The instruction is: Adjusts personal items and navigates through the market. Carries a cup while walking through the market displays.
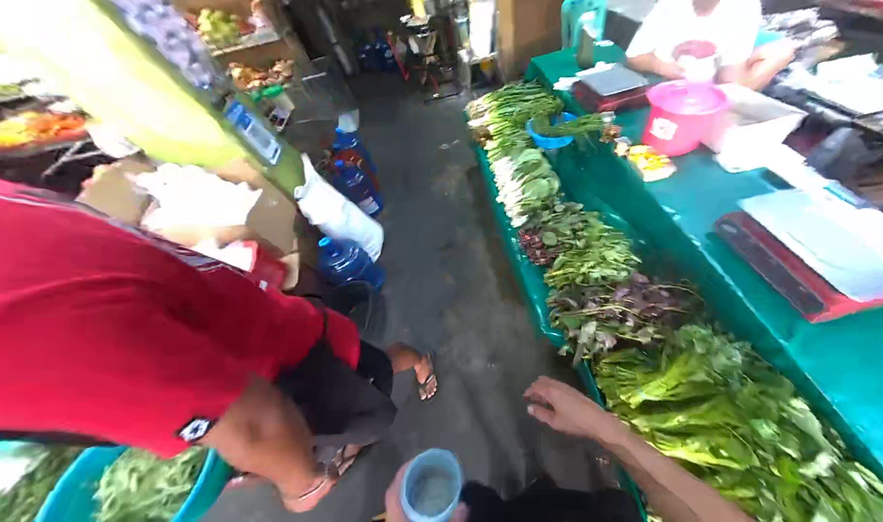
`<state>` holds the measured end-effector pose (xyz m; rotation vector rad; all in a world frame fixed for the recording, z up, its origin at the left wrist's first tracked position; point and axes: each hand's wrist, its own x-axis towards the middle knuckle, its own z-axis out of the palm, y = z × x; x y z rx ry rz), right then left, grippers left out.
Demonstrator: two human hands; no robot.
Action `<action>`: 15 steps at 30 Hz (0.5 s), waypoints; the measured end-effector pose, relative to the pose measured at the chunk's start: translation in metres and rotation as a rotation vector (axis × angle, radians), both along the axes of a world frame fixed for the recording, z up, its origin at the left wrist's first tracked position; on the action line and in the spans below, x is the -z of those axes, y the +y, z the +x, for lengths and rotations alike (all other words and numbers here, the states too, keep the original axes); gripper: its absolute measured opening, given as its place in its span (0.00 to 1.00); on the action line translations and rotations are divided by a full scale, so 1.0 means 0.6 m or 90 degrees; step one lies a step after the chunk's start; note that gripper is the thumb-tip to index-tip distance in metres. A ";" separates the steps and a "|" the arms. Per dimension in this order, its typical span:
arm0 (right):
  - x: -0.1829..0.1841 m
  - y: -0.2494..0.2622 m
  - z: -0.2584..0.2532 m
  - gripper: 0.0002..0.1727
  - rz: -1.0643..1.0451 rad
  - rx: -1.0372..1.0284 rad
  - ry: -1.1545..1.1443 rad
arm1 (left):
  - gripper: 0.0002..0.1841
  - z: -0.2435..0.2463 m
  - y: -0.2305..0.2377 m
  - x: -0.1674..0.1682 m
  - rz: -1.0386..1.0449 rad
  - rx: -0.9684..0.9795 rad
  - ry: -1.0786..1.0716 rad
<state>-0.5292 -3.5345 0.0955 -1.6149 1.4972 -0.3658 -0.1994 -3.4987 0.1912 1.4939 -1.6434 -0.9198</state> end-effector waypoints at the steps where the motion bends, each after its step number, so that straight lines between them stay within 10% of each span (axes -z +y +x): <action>1: 0.014 -0.035 -0.009 0.26 0.013 0.022 -0.006 | 0.54 -0.011 -0.036 0.007 0.022 0.007 0.009; 7: 0.104 -0.214 -0.029 0.24 0.160 0.126 0.033 | 0.50 -0.073 -0.309 0.099 0.139 0.154 0.006; 15: 0.020 -0.563 -0.055 0.22 0.113 0.252 0.029 | 0.49 -0.124 -0.892 0.056 -0.040 0.324 -0.079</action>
